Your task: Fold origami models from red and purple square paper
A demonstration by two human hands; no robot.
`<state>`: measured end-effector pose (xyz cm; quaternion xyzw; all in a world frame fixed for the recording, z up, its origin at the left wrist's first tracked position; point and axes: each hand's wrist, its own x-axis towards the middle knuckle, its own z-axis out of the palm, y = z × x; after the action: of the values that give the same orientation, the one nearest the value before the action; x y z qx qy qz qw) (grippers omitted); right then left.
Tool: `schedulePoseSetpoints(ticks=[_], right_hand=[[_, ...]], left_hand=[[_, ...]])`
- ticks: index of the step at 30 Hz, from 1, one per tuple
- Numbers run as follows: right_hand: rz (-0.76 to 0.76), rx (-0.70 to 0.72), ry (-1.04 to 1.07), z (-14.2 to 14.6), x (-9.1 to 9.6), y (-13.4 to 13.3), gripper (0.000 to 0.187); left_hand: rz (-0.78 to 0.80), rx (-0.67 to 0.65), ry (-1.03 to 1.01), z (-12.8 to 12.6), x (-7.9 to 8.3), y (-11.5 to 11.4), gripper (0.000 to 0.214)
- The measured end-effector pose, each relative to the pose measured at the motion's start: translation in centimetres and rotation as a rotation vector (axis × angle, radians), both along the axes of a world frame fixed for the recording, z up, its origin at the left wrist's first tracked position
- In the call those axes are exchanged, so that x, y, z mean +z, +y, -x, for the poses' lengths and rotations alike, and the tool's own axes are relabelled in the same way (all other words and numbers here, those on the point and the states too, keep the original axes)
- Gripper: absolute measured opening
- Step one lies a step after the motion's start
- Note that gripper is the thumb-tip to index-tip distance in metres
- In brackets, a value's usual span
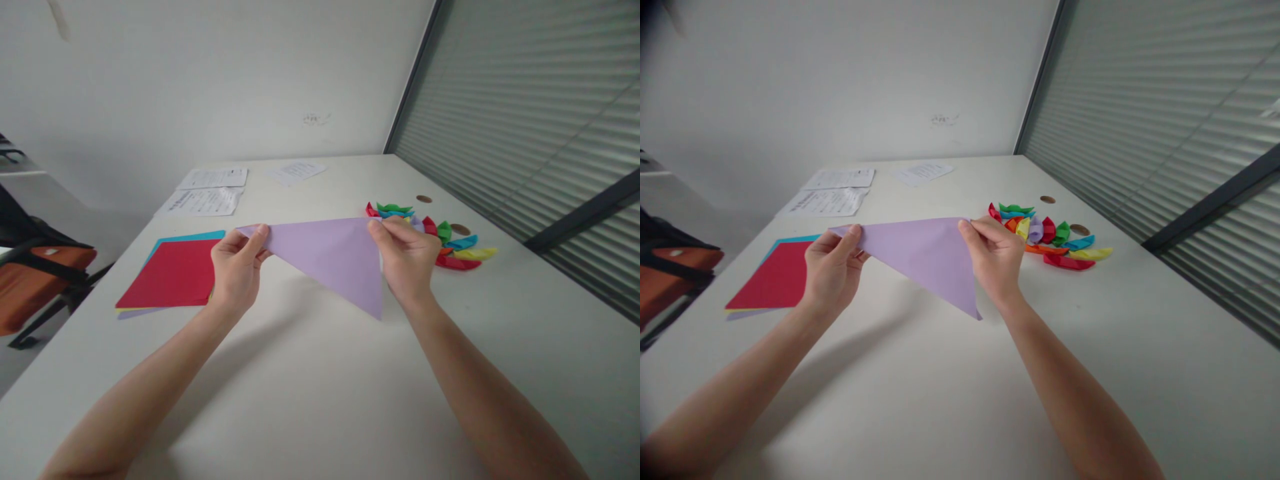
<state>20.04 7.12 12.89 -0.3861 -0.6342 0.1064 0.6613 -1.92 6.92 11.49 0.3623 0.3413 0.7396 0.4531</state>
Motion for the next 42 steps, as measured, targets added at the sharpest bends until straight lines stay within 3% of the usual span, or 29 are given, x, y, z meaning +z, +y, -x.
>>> schedulePoseSetpoints(ticks=[6,13,42], right_hand=[[0.084,-0.007,0.068,-0.4,-0.4,0.7,0.038],[0.190,-0.013,0.165,-1.6,-2.1,2.8,0.034],[0.164,-0.012,0.134,-2.3,-3.1,3.6,0.035]], left_hand=[[-0.064,0.045,0.052,-0.2,0.1,-0.5,0.023],[-0.027,0.021,0.165,-0.5,0.5,-1.2,0.030],[0.016,0.008,0.059,-0.5,0.5,-1.4,0.018]])
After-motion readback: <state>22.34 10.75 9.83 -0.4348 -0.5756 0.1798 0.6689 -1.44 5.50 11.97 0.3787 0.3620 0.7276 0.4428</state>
